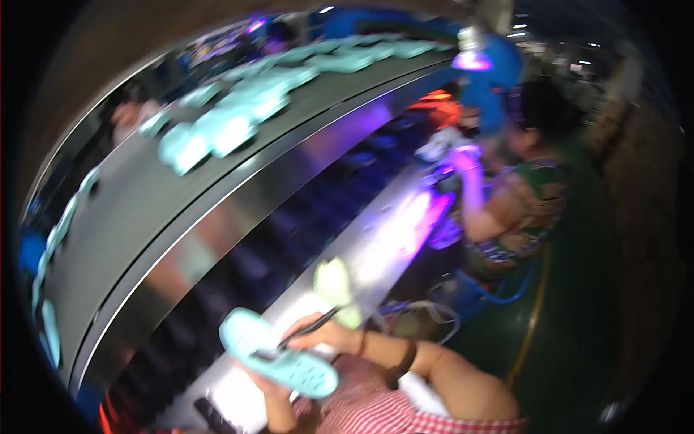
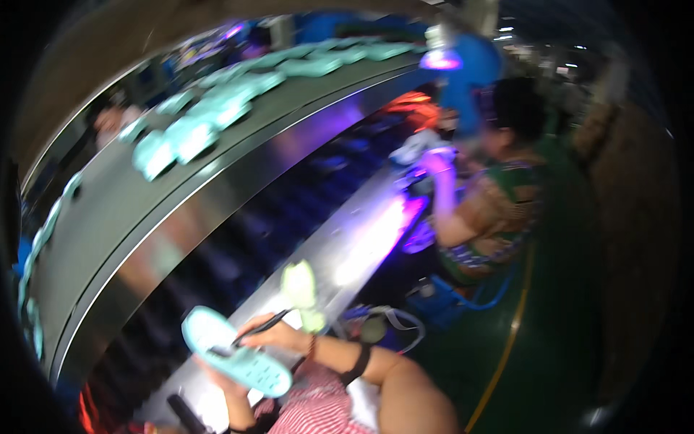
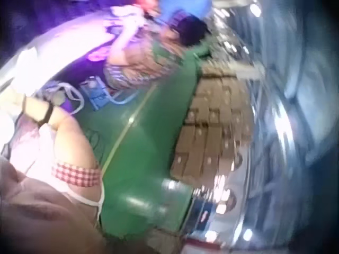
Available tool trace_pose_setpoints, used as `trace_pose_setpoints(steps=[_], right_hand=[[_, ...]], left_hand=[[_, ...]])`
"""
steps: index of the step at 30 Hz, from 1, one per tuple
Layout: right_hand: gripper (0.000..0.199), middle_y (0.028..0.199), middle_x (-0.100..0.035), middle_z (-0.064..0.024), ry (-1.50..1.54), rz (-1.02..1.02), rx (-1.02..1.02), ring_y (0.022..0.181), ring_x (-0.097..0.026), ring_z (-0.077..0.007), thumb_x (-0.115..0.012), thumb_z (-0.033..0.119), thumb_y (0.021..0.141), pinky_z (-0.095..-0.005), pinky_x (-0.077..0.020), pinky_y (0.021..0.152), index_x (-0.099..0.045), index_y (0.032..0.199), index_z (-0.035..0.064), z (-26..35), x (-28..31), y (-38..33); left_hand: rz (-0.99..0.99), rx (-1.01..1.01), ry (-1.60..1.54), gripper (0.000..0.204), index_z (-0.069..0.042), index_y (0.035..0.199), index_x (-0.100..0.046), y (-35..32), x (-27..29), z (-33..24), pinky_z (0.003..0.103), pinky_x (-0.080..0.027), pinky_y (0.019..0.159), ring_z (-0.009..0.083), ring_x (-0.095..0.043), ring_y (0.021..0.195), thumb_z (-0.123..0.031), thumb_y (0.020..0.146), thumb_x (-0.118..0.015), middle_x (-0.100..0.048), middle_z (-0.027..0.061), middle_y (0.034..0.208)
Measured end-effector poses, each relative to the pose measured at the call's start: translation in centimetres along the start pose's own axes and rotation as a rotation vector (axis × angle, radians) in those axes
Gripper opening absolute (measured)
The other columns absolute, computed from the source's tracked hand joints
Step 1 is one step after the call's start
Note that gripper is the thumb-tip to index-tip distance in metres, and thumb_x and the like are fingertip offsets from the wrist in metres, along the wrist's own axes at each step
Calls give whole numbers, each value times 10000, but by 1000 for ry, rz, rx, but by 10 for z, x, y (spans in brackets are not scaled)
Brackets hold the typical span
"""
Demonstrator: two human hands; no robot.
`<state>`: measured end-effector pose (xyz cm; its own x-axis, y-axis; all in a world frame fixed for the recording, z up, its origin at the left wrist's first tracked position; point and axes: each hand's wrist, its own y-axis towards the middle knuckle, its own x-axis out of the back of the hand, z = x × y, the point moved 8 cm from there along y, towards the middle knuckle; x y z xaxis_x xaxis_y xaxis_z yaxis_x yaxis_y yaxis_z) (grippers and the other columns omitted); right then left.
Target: Applying adhesive or primer to the interior of shoe soles using a brush at a conveyor station.
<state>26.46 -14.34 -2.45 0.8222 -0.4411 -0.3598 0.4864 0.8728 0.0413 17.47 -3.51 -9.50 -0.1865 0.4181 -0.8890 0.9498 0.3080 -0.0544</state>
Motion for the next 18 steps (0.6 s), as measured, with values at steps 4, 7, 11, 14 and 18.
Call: trace_pose_setpoints(steps=[4,7,11,14,18], right_hand=[[199,866,-642,-72,-37,-30,37,755,-591,-108,-638,84,765,-230,-484,664,-630,939,-12,-2,6,8],[187,867,-641,-94,-90,-86,35,787,-598,-125,-621,32,758,-234,-478,729,-626,932,-36,2,9,16],[192,852,-643,-94,-37,-147,-45,782,-601,-132,-627,19,747,-232,-477,738,-616,927,-49,-2,7,38],[175,851,-644,-82,-107,-143,-6,774,-595,-119,-625,24,750,-230,-479,713,-623,917,-31,6,-13,52],[150,832,-637,-137,-816,58,608,758,-623,-260,-624,97,698,-311,-476,649,-633,834,35,47,-77,35]], left_hand=[[75,66,-133,762,-123,1297,-333,0,-41,12,461,-435,869,325,-510,1032,-687,790,-256,-464,107,1224],[-75,97,-106,806,-93,1298,-319,-5,-15,20,475,-406,897,330,-498,1055,-704,784,-210,-455,144,1226],[155,63,-106,829,-92,1307,-304,-11,-39,12,484,-392,908,338,-486,1071,-714,779,-158,-447,147,1234],[240,15,-172,814,-92,1314,-296,-10,-53,7,458,-367,940,321,-440,1129,-694,796,-115,-417,141,1264],[-349,-149,33,742,-96,1300,-309,-8,1,2,371,-301,996,239,-399,1163,-646,832,-134,-414,102,1257]])
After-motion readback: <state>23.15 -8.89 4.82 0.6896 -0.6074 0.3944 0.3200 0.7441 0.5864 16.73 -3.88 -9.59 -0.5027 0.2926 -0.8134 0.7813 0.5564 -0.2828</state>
